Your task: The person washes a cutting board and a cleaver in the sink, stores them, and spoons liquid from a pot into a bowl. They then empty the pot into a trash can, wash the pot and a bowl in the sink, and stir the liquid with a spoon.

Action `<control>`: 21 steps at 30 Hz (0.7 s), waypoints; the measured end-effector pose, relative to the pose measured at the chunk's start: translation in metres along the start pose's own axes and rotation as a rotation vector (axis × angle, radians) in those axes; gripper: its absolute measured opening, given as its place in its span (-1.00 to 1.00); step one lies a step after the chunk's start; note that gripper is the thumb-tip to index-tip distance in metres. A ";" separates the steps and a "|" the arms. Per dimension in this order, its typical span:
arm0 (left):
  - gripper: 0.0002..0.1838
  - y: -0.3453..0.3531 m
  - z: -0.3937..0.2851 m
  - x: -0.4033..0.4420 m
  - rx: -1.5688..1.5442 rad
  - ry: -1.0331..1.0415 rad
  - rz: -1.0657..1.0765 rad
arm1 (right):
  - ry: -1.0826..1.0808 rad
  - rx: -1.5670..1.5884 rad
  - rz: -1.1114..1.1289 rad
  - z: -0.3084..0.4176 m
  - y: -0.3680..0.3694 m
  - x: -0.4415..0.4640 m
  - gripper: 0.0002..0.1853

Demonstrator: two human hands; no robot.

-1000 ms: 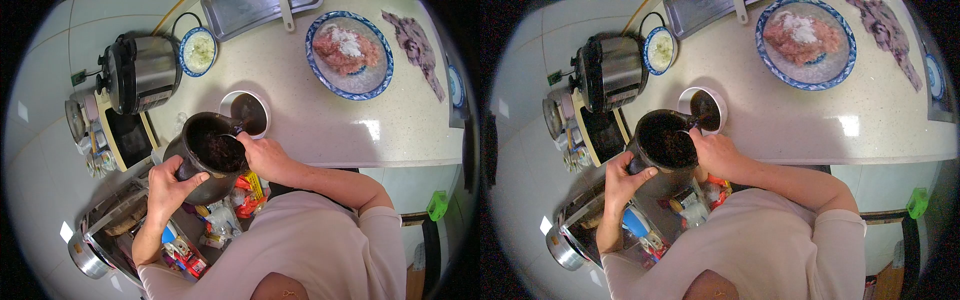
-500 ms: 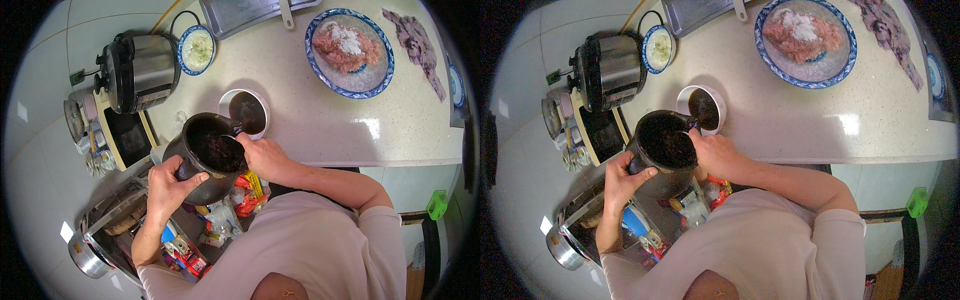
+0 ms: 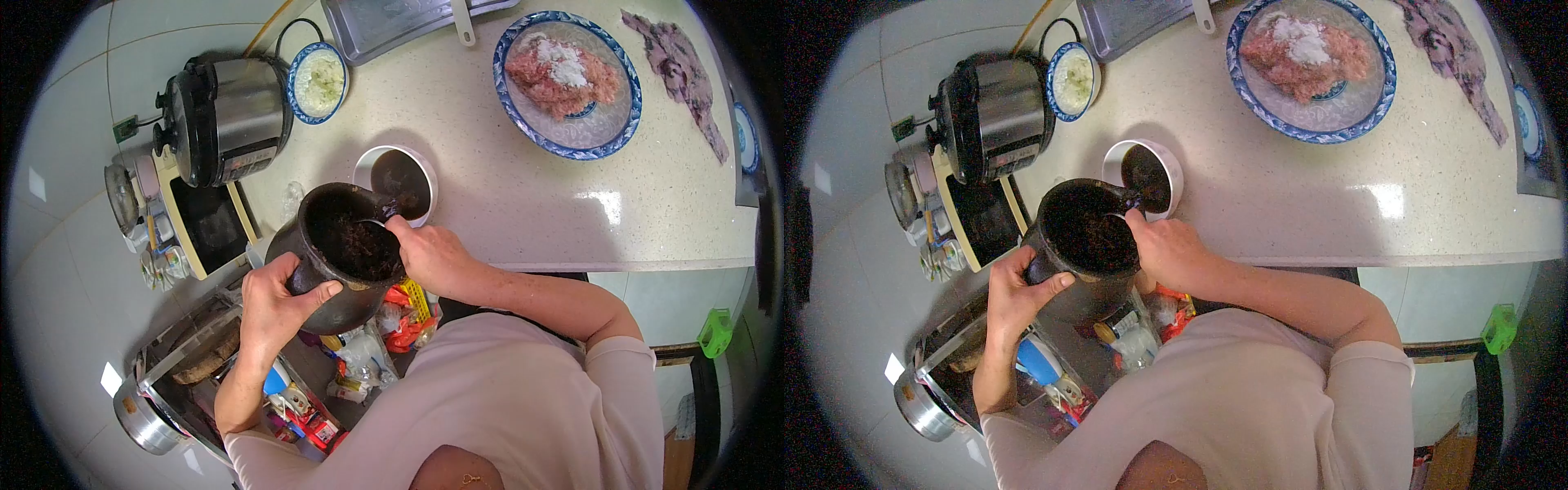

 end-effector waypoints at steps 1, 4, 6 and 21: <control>-0.49 0.000 0.000 0.000 -0.001 0.000 -0.002 | -0.004 0.001 -0.003 0.000 0.000 0.000 -0.72; -0.48 -0.001 -0.003 0.001 0.043 0.005 0.010 | -0.010 0.006 -0.009 -0.002 0.000 0.000 -0.72; -0.48 -0.001 -0.001 0.001 0.032 0.004 0.007 | -0.007 0.011 -0.003 -0.002 0.000 0.000 -0.72; -0.48 -0.002 -0.008 0.005 0.012 -0.030 0.015 | -0.051 0.019 -0.027 -0.002 -0.006 0.000 -0.72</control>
Point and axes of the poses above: each hand's wrist, its own x-axis towards the middle knuckle, its own y-axis out of the palm, z = x × y, the point moved 4 cm from there along x, towards the middle knuckle, and after that the axes turned 8 degrees about y, right-handed, at the moved point
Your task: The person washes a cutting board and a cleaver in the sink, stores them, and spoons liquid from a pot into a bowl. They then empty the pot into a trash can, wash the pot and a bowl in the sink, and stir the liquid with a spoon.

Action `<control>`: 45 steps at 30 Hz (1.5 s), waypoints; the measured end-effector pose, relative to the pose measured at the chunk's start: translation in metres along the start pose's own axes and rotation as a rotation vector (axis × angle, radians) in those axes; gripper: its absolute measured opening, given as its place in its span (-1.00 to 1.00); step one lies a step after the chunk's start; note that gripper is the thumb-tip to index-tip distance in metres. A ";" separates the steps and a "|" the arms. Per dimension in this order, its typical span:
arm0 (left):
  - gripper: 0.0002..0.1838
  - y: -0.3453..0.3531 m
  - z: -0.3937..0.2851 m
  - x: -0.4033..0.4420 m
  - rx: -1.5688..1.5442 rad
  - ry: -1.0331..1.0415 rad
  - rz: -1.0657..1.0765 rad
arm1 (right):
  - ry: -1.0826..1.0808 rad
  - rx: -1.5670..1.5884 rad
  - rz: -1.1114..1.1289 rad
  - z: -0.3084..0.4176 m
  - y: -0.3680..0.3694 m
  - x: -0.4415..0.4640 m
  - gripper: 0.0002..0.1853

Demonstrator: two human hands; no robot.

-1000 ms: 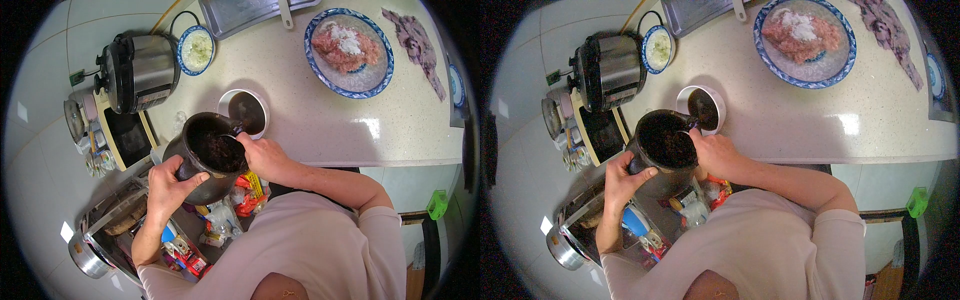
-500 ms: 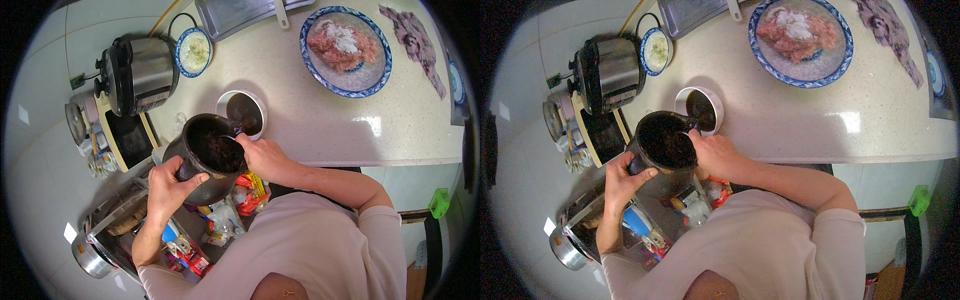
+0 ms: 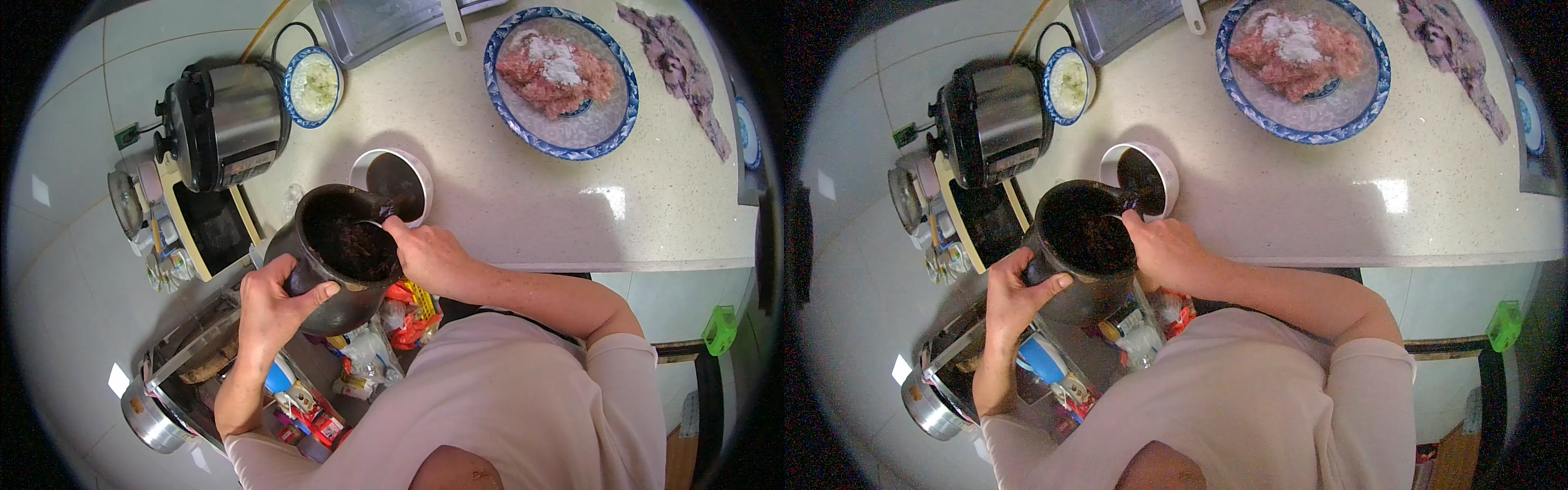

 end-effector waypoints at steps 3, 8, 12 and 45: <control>-0.48 0.000 -0.001 0.001 -0.005 0.006 0.004 | 0.011 -0.010 0.036 0.002 -0.004 0.001 -0.74; -0.50 -0.002 -0.008 0.002 0.029 0.012 0.006 | -0.002 0.001 0.019 0.001 -0.003 0.001 -0.74; -0.51 -0.002 -0.008 0.003 0.030 0.018 0.009 | 0.002 0.003 0.017 0.002 -0.005 0.002 -0.74; -0.52 -0.002 -0.018 0.008 0.050 -0.026 0.024 | -0.037 0.055 0.014 -0.003 -0.004 0.004 -0.75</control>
Point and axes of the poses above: each hand's wrist, its own x-axis towards the middle knuckle, its own y-axis out of the palm, z = x × y, the point moved 4 cm from there along x, towards the middle knuckle, and after that the axes turned 8 degrees about y, right-handed, at the moved point
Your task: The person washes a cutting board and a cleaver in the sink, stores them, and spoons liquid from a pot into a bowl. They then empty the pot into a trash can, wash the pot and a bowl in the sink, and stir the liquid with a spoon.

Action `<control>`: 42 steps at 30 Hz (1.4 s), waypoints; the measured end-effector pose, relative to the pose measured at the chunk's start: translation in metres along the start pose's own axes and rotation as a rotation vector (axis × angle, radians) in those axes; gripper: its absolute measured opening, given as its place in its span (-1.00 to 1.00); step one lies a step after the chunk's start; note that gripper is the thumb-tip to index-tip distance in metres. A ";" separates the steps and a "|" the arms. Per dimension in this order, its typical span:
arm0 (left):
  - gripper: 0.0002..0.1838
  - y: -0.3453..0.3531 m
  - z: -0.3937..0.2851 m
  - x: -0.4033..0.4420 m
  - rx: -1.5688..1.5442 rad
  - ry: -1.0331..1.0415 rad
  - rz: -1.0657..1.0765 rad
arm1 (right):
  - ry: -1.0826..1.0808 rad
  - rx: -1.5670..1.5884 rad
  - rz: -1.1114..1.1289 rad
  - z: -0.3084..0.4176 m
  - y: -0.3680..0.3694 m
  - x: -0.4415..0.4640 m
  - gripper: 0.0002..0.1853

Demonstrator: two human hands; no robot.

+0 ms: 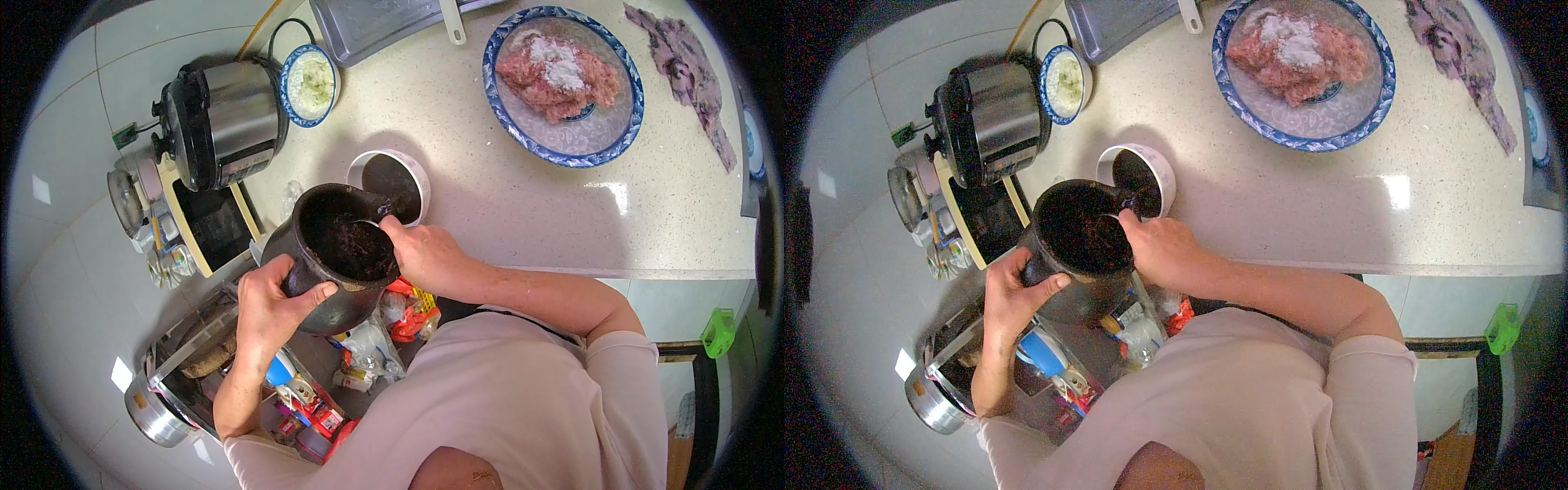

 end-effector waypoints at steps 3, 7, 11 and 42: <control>-0.52 0.001 0.003 0.000 -0.006 -0.005 -0.003 | -0.007 -0.017 -0.007 -0.001 0.000 0.000 -0.76; -0.52 0.001 0.004 0.000 -0.002 -0.005 0.004 | 0.004 -0.020 0.002 -0.002 0.000 0.001 -0.76; -0.52 0.000 0.000 0.001 -0.010 -0.008 -0.001 | 0.031 -0.031 0.047 0.000 -0.001 0.002 -0.73; -0.54 0.001 0.004 -0.004 -0.052 -0.080 -0.004 | 0.015 0.006 0.057 0.002 0.000 0.003 -0.75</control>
Point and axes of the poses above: each hand's wrist, its own x-axis towards the middle knuckle, its own y-axis out of the palm, z = x × y, the point moved 4 cm from there along x, towards the middle knuckle, and after that the axes turned 8 degrees about y, right-handed, at the moved point
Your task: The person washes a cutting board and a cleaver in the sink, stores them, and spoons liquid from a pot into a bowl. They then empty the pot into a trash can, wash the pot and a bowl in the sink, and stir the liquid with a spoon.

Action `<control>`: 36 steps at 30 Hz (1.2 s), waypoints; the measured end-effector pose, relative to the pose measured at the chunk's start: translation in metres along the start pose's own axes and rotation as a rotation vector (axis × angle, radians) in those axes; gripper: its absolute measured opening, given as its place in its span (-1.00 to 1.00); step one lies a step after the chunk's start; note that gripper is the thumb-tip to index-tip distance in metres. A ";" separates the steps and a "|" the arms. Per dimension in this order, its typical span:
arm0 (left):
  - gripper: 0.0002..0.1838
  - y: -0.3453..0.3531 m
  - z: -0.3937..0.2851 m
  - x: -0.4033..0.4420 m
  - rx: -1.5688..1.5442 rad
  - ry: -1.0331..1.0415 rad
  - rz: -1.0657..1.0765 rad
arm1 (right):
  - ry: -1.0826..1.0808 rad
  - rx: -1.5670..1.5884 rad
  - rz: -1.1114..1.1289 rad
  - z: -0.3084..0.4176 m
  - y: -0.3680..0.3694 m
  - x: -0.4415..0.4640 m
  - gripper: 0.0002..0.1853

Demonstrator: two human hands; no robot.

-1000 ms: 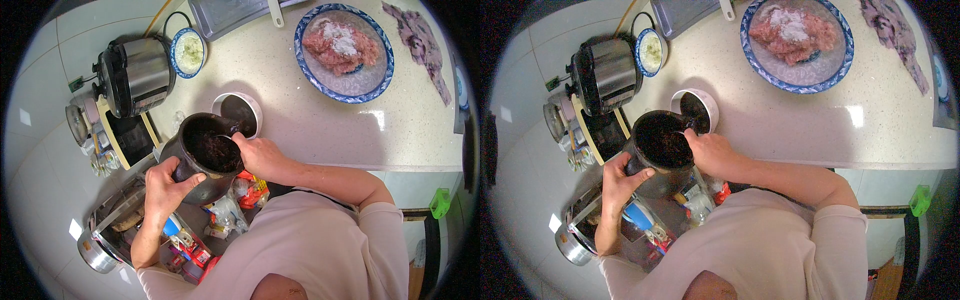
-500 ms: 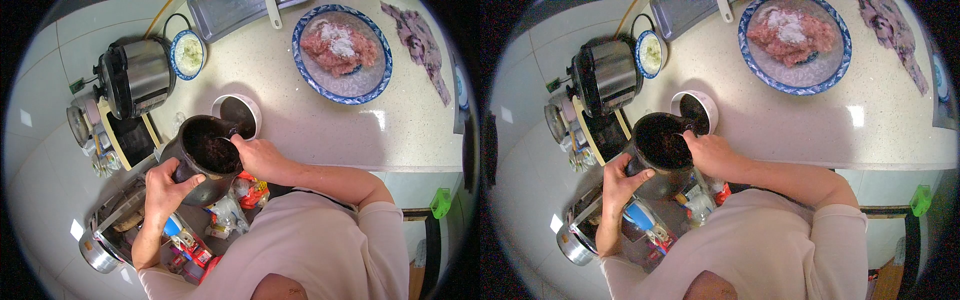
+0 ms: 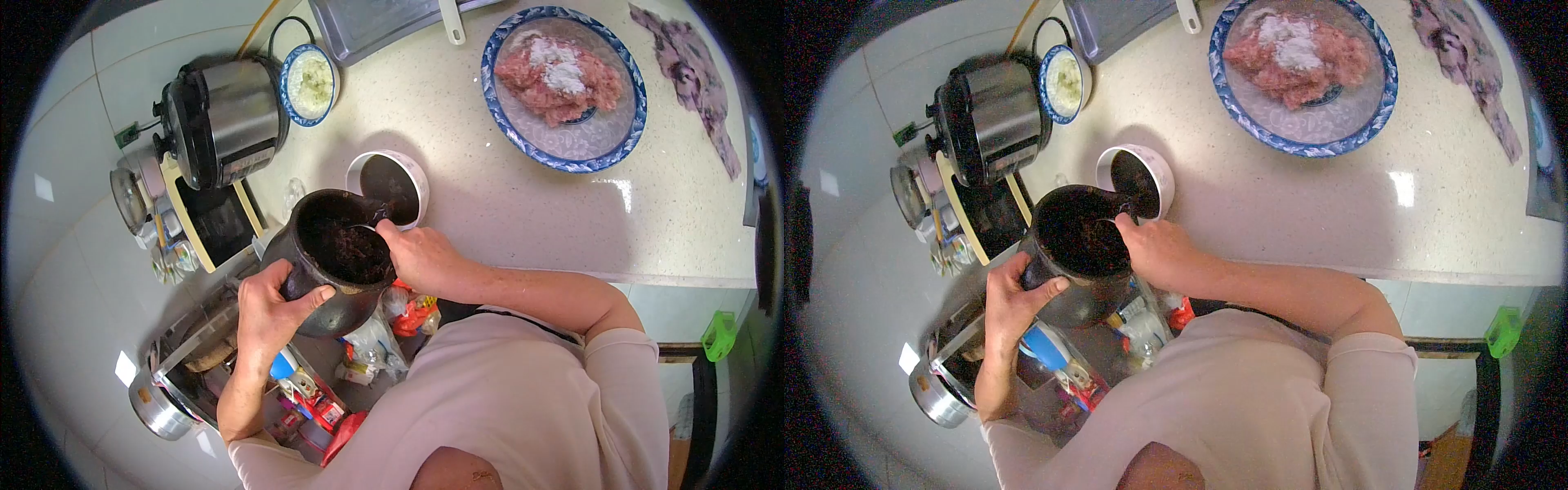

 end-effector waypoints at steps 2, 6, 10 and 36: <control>-0.54 0.000 0.001 -0.001 -0.007 -0.002 0.001 | 0.013 -0.020 0.058 0.003 -0.004 -0.001 -0.72; -0.54 0.000 -0.002 -0.001 0.014 0.005 0.006 | 0.026 -0.044 0.101 0.003 -0.003 -0.001 -0.70; -0.55 0.000 -0.002 -0.002 -0.005 -0.007 -0.001 | 0.016 -0.021 0.072 0.002 -0.001 -0.001 -0.72; -0.54 -0.002 -0.004 0.004 0.006 -0.015 0.006 | 0.008 -0.006 0.046 -0.001 -0.002 0.005 -0.75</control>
Point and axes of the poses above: each hand's wrist, its own x-axis towards the middle knuckle, its own y-axis out of the palm, z = x × y, the point moved 4 cm from there along x, towards the middle knuckle, and after that the axes turned 8 degrees about y, right-handed, at the moved point
